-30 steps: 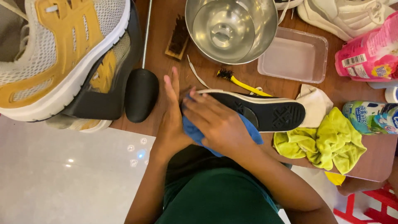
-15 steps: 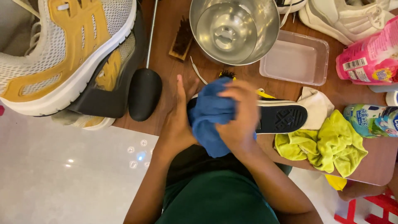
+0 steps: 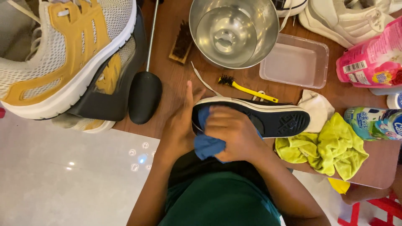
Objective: The person cleans a black sneaker by scrubbing the sole with a yellow brush dipped in water and then wiping it with a blue cloth. The person also scrubs the side of the shoe with the brush.
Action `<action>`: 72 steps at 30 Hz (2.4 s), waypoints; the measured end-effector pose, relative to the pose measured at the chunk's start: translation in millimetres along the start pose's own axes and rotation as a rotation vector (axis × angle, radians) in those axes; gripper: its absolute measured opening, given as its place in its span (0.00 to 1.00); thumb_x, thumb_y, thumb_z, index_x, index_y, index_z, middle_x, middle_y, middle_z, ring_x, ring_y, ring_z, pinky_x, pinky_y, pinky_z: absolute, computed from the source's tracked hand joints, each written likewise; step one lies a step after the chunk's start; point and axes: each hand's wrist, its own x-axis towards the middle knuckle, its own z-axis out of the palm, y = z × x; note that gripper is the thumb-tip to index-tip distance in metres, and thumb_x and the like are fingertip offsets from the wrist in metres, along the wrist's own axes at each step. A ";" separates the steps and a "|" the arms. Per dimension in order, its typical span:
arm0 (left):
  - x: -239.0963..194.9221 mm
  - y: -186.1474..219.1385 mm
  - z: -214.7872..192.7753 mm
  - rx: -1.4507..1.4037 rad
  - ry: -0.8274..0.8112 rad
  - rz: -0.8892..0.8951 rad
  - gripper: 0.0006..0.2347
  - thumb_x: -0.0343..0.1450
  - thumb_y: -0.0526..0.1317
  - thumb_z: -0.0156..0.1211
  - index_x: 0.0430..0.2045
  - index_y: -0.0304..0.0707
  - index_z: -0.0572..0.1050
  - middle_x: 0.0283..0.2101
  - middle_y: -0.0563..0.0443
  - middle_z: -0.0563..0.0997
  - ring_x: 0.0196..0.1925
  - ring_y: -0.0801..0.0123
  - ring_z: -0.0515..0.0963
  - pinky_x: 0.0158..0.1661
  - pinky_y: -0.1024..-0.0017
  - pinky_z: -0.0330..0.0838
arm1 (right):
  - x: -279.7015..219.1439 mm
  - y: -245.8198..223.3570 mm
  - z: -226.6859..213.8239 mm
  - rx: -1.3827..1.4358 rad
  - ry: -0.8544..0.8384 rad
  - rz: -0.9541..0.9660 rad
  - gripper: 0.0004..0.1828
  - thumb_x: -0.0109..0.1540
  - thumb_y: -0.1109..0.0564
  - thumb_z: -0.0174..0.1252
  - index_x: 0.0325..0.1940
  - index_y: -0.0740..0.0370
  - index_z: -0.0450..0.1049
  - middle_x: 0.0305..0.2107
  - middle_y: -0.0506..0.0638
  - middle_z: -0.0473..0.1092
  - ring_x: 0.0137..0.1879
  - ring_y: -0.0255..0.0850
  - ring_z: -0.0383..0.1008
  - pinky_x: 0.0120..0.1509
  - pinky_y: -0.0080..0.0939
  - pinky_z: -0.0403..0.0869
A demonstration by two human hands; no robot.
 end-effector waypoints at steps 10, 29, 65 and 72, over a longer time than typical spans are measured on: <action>-1.7 1.1 -6.1 0.084 -0.062 0.175 0.38 0.62 0.48 0.75 0.70 0.51 0.64 0.69 0.42 0.66 0.71 0.47 0.68 0.67 0.50 0.66 | -69.9 12.1 -87.8 0.579 0.209 0.152 0.28 0.58 0.31 0.57 0.21 0.57 0.71 0.18 0.48 0.72 0.24 0.43 0.75 0.34 0.44 0.77; -3.3 10.8 7.0 0.150 -0.002 0.223 0.25 0.74 0.44 0.62 0.67 0.39 0.64 0.62 0.44 0.70 0.65 0.55 0.71 0.65 0.58 0.68 | -73.0 -17.7 -196.3 -0.389 -0.130 0.606 0.20 0.64 0.59 0.54 0.61 0.63 0.71 0.60 0.60 0.70 0.68 0.56 0.67 0.75 0.60 0.56; -6.6 26.4 36.4 0.218 0.205 0.261 0.38 0.59 0.43 0.83 0.64 0.32 0.67 0.56 0.37 0.74 0.62 0.47 0.75 0.65 0.52 0.65 | -42.8 79.1 -135.0 -0.521 -0.326 0.527 0.07 0.57 0.53 0.65 0.35 0.56 0.83 0.23 0.59 0.77 0.33 0.60 0.80 0.38 0.54 0.77; 0.0 21.1 37.0 0.413 0.213 0.389 0.38 0.66 0.48 0.79 0.66 0.38 0.60 0.61 0.39 0.71 0.65 0.49 0.72 0.65 0.56 0.70 | -38.3 41.4 -187.5 -0.758 -0.181 0.287 0.10 0.62 0.51 0.60 0.43 0.56 0.78 0.37 0.50 0.71 0.49 0.50 0.71 0.53 0.55 0.69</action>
